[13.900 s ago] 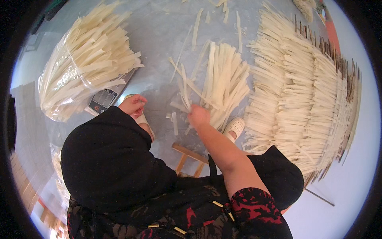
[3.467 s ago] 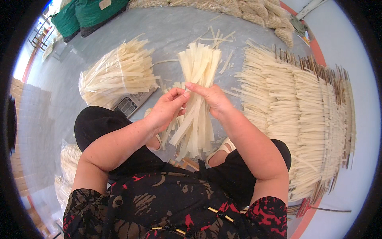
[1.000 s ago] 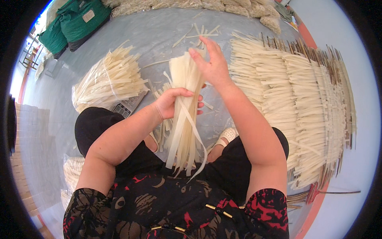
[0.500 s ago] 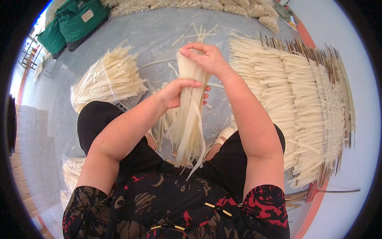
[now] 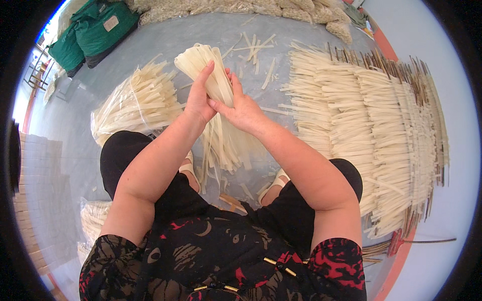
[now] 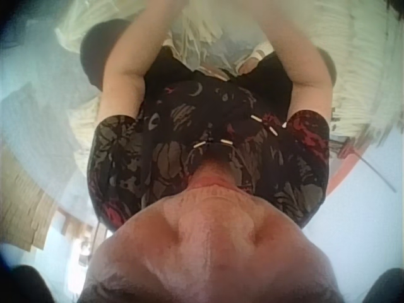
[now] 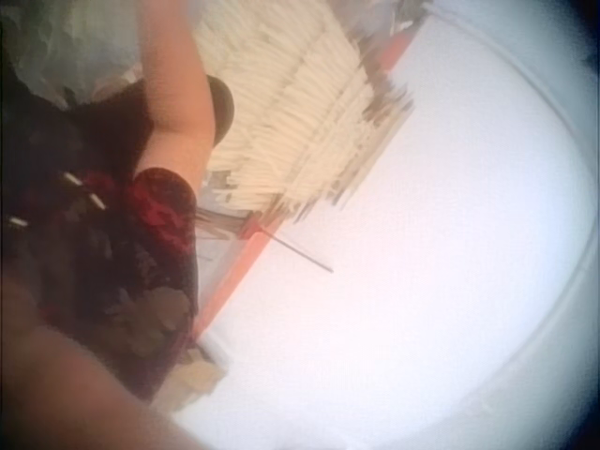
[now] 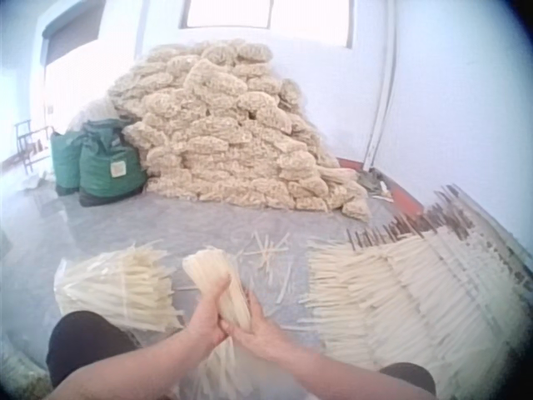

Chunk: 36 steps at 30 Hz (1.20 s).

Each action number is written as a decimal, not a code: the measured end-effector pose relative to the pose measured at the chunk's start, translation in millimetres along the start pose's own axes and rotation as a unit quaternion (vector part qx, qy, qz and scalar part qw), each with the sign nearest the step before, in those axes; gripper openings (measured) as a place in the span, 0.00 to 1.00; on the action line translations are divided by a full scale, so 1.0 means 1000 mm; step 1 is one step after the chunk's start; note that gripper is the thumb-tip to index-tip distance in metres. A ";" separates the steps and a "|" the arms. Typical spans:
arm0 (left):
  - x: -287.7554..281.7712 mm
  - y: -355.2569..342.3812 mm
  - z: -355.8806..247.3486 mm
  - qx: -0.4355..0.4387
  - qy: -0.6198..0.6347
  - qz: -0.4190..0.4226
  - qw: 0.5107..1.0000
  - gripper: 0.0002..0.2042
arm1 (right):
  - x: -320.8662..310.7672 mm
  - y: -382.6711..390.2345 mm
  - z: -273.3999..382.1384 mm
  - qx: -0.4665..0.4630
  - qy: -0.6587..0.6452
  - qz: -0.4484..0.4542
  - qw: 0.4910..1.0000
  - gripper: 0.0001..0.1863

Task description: The person gathers long white strips from a large pile on the floor, organizes them into bundles, and places the bundles into plastic bags, occasionally using a scale to weigh them.

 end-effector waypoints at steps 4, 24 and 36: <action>-0.005 0.002 -0.009 0.025 -0.110 0.001 0.994 0.15 | 0.005 -0.002 0.000 0.049 0.084 0.038 0.994 0.53; 0.049 0.042 -0.120 -0.003 -0.470 0.192 0.862 0.33 | -0.003 -0.044 0.078 -0.052 0.027 -0.046 0.997 0.49; -0.198 0.038 -0.257 0.317 -0.819 -0.251 0.408 0.23 | 0.091 -0.113 0.067 -0.082 0.136 0.018 0.987 0.48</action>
Point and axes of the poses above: each hand's wrist, its own y-axis away from the middle knuckle, its own x-axis out of the palm, z = x × y, the point moved 10 cm from there along -y, towards the middle knuckle, and after that the axes turned 6 degrees about y, right-handed, at the moved point
